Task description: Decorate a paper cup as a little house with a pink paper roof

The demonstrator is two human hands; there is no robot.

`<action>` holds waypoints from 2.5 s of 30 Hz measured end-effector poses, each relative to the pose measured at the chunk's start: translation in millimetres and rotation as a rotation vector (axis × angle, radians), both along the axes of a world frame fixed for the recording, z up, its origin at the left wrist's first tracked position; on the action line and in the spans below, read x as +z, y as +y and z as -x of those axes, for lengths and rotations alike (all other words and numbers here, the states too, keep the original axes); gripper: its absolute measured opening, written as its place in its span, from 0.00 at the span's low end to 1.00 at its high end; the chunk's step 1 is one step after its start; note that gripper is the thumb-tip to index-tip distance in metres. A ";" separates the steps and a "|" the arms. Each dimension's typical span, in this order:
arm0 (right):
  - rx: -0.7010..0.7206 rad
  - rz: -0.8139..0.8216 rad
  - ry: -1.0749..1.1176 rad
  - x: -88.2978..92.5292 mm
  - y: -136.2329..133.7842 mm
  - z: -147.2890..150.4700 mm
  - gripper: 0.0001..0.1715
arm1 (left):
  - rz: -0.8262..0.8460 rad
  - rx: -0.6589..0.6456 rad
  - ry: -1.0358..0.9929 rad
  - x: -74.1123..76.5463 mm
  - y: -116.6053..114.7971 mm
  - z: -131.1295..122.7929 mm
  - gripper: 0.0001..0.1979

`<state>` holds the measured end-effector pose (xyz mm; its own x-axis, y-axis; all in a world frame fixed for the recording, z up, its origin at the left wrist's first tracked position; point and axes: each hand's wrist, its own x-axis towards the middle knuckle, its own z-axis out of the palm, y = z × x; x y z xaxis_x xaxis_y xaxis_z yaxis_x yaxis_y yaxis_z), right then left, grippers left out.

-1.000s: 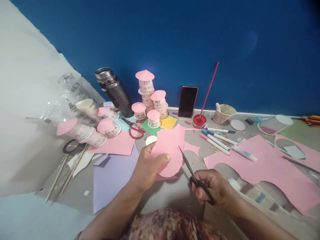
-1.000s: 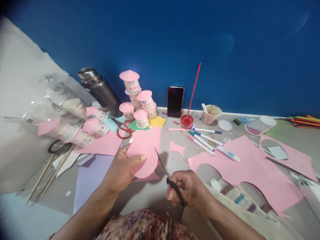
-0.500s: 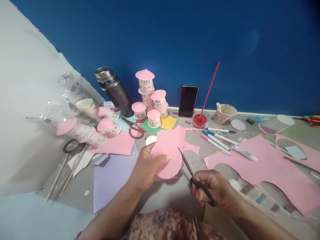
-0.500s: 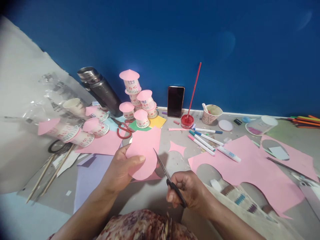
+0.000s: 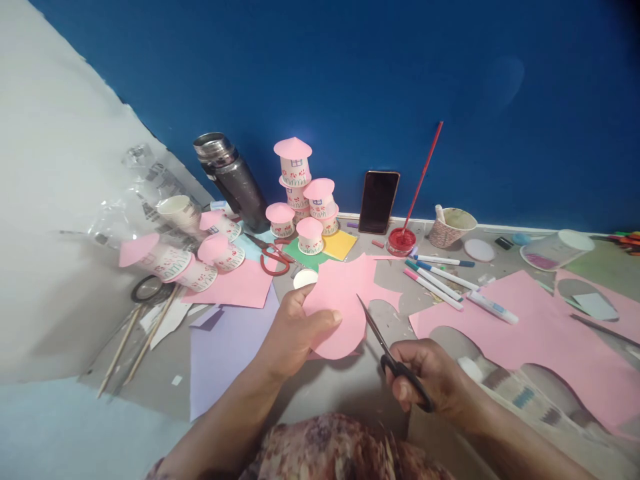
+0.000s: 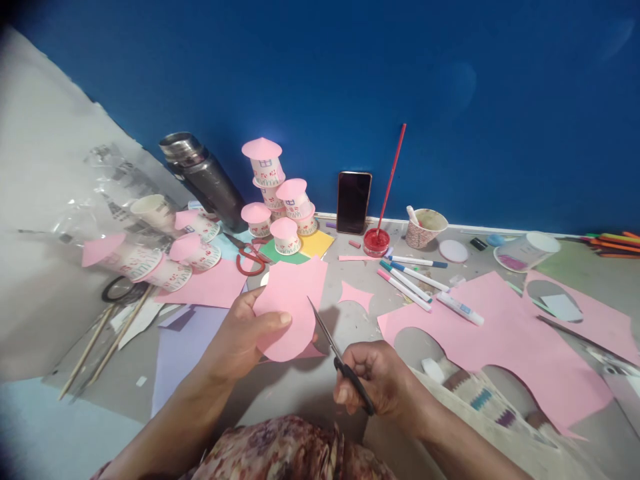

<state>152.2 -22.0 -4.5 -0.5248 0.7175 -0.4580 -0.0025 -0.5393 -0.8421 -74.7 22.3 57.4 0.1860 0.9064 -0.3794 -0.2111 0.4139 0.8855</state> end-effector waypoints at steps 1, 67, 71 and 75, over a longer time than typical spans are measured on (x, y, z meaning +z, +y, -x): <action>0.009 -0.001 0.000 0.7 0.3 -0.2 0.34 | 0.000 -0.001 -0.003 0.1 -0.2 0.2 0.16; 0.038 0.024 -0.098 18.6 -1.3 0.7 0.19 | -0.098 -0.320 0.111 16.9 11.4 17.7 0.05; 0.045 0.015 -0.103 20.7 -0.9 0.8 0.20 | -0.111 -0.343 0.142 18.9 11.9 18.6 0.06; 0.061 0.016 -0.114 25.2 0.7 1.1 0.23 | -0.089 -0.333 0.149 15.7 12.2 20.9 0.06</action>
<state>151.1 -21.3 20.6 -0.5110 0.6778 -0.5286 0.1262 -0.5492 -0.8261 -95.7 34.5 73.0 0.4244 0.8364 -0.3469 0.0561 0.3582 0.9320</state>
